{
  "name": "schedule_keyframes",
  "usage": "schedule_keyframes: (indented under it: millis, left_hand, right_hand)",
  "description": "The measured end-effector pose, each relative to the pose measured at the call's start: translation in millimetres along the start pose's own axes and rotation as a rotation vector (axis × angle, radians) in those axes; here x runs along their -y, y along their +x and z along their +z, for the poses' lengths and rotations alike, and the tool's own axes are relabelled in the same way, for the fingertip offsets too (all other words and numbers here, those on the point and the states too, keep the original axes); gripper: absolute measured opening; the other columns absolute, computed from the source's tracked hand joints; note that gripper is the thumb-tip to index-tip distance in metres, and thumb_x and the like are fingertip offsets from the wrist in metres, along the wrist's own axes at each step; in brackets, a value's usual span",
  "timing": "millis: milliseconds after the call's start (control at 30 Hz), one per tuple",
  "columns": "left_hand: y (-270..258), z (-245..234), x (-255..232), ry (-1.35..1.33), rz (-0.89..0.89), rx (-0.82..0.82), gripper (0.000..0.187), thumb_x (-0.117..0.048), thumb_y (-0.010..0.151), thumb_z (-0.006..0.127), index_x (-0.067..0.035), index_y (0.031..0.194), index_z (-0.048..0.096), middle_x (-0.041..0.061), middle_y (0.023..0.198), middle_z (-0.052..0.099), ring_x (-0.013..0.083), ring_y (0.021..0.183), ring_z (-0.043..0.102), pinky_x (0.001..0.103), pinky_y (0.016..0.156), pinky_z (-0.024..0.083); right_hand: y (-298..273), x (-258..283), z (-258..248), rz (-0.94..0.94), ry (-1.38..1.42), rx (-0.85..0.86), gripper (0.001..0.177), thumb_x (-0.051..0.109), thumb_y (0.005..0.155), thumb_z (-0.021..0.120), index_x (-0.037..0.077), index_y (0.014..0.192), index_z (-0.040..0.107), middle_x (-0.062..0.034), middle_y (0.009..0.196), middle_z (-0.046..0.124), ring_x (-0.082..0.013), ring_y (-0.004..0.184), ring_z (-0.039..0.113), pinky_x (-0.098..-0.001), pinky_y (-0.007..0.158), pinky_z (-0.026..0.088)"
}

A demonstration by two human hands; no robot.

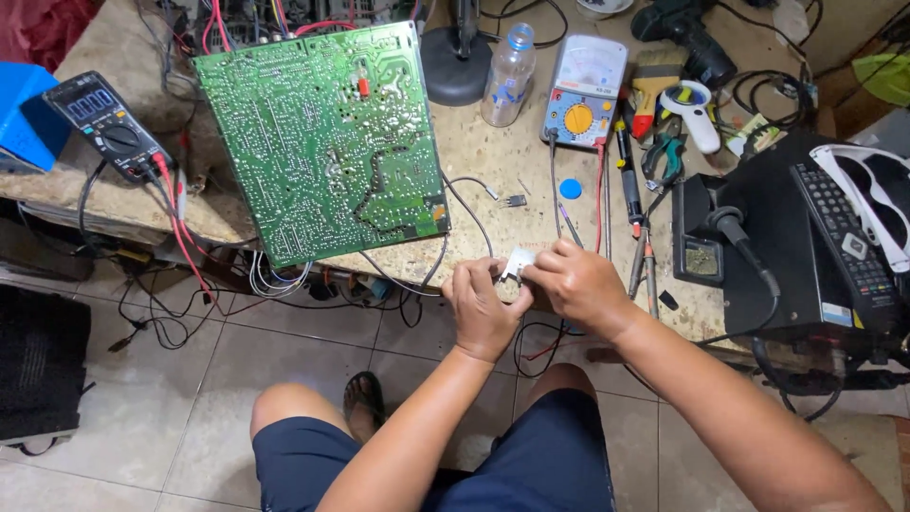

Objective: The person is sitting on the floor working on a green circuit board. They use a screwdriver to manipulate a small white component connected to wires, then briefly stand to retrieve a tool from a bucket before returning to the task.

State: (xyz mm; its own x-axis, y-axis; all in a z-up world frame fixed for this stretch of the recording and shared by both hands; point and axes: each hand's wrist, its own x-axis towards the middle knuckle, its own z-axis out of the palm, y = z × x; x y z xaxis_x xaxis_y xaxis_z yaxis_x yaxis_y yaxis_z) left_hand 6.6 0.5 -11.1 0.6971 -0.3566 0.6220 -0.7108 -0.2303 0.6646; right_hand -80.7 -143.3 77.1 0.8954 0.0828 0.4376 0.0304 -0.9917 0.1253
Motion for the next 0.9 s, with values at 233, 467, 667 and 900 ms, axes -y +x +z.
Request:
schedule_keyframes:
  millis: [233, 467, 667, 900]
  left_hand:
    - [-5, 2, 0, -0.015, 0.003, 0.004, 0.058, -0.032, 0.063, 0.086, -0.013, 0.11, 0.057, -0.001, 0.094, 0.062, 0.0228, 0.093, 0.063, 0.041, 0.086, 0.043]
    - [2, 1, 0, -0.015, 0.004, 0.003, 0.06, -0.033, 0.062, 0.086, -0.013, 0.111, 0.057, -0.001, 0.095, 0.062, 0.0237, 0.094, 0.064, 0.042, 0.088, 0.044]
    - [2, -2, -4, -0.011, 0.025, 0.001, 0.058, -0.033, 0.066, 0.086, -0.012, 0.111, 0.056, -0.002, 0.094, 0.063, 0.0229, 0.092, 0.062, 0.04, 0.088, 0.042]
    - [-2, -3, -4, -0.001, 0.029, 0.001, 0.059, -0.035, 0.067, 0.086, -0.011, 0.113, 0.056, -0.001, 0.094, 0.067, 0.0227, 0.092, 0.061, 0.041, 0.087, 0.043]
  right_hand:
    - [-8, 0, -6, -0.032, 0.082, 0.002, 0.023, 0.015, 0.095, 0.05, 0.026, 0.093, 0.07, 0.0058, 0.079, 0.056, -0.018, 0.085, 0.059, -0.0253, 0.071, 0.053]
    - [-2, -4, -3, -0.017, 0.051, -0.016, 0.023, 0.014, 0.095, 0.051, 0.025, 0.093, 0.071, 0.0063, 0.08, 0.056, -0.0173, 0.085, 0.059, -0.0241, 0.07, 0.052]
    - [0, -1, 0, 0.003, 0.004, -0.033, 0.018, 0.018, 0.096, 0.05, 0.027, 0.092, 0.065, 0.0051, 0.079, 0.05, -0.0185, 0.084, 0.056, -0.0262, 0.072, 0.052]
    - [-4, 1, -5, -0.024, 0.004, -0.018, 0.02, 0.014, 0.095, 0.047, 0.025, 0.092, 0.064, 0.0053, 0.08, 0.05, -0.018, 0.084, 0.055, -0.0259, 0.07, 0.051]
